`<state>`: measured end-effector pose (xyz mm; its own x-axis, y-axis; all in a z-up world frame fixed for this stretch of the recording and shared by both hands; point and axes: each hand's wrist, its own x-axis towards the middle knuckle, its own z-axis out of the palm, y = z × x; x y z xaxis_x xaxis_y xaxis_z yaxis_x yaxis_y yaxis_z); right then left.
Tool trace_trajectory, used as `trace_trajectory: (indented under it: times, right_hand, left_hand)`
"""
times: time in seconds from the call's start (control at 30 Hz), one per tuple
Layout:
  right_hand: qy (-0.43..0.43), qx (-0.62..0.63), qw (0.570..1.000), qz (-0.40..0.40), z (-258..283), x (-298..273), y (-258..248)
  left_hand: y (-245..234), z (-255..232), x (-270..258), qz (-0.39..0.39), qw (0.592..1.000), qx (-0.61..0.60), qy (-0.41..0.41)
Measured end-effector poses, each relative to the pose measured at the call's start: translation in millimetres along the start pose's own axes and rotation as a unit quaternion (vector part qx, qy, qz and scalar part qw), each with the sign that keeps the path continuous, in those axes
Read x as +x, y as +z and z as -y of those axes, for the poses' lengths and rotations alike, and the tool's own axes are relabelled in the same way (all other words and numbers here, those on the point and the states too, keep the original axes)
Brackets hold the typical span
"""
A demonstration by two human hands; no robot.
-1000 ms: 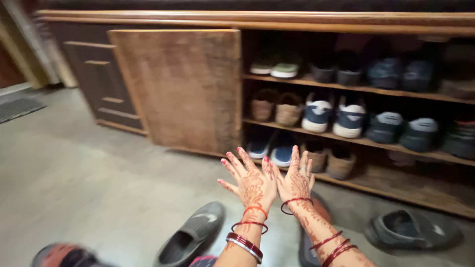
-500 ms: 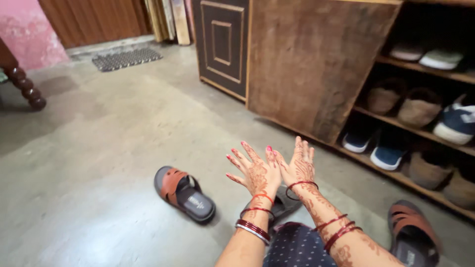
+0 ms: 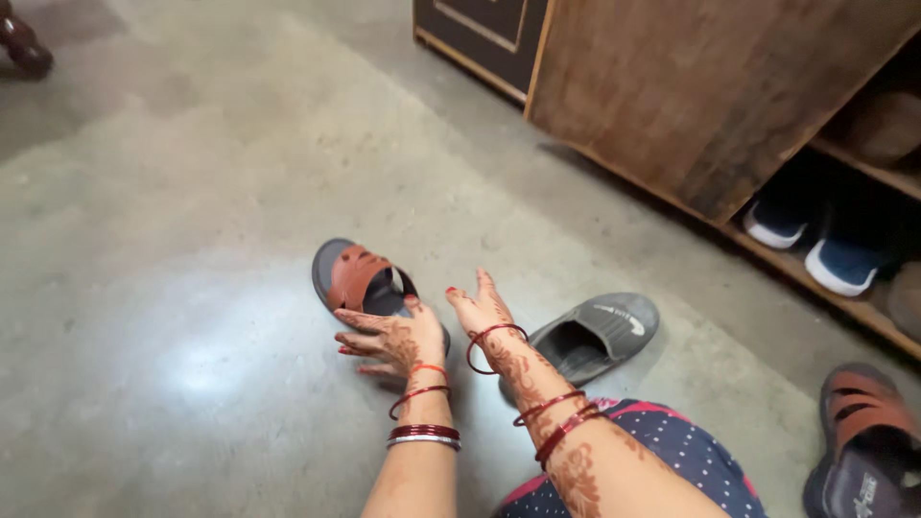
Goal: The person sits on the floor and organizes various pairs of shoes, including sneakers, sandals, and slip-ons, into a wooden shoe cabinet. They pick up shoes from the floor, inspect them, and place them neatly on the shelves.
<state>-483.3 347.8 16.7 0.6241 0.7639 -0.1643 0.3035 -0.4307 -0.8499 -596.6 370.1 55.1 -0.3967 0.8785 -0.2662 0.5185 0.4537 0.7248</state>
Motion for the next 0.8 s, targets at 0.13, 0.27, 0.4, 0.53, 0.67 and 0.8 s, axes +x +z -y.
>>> trace_trajectory:
  times: [0.13,0.27,0.4,0.53,0.67,0.8]
  right_hand:
    - [0.015,0.035,0.996,0.077,-26.2,-3.9,32.1]
    - [-0.036,0.075,0.989,0.125,-65.5,-16.6,52.9]
    - [-0.041,0.078,0.985,0.148,-83.3,-17.6,56.2]
    - [-0.049,0.228,0.958,0.168,-93.6,-5.4,69.1]
    - [-0.032,0.282,0.945,0.164,-93.6,-1.3,68.8]
    - [0.095,0.304,0.927,0.195,-62.9,-19.2,40.7]
  left_hand:
    - [46.0,55.0,37.6,-0.038,0.998,-0.033,0.039]
    - [78.5,88.5,38.7,-0.072,0.992,-0.052,0.094]
    - [85.9,91.6,35.8,-0.082,0.989,-0.074,0.1]
    - [86.0,90.4,39.8,-0.087,0.989,-0.076,0.089]
    - [75.2,83.8,39.1,-0.084,0.988,-0.103,0.08]
    - [42.5,67.2,19.3,-0.062,0.968,-0.238,0.057]
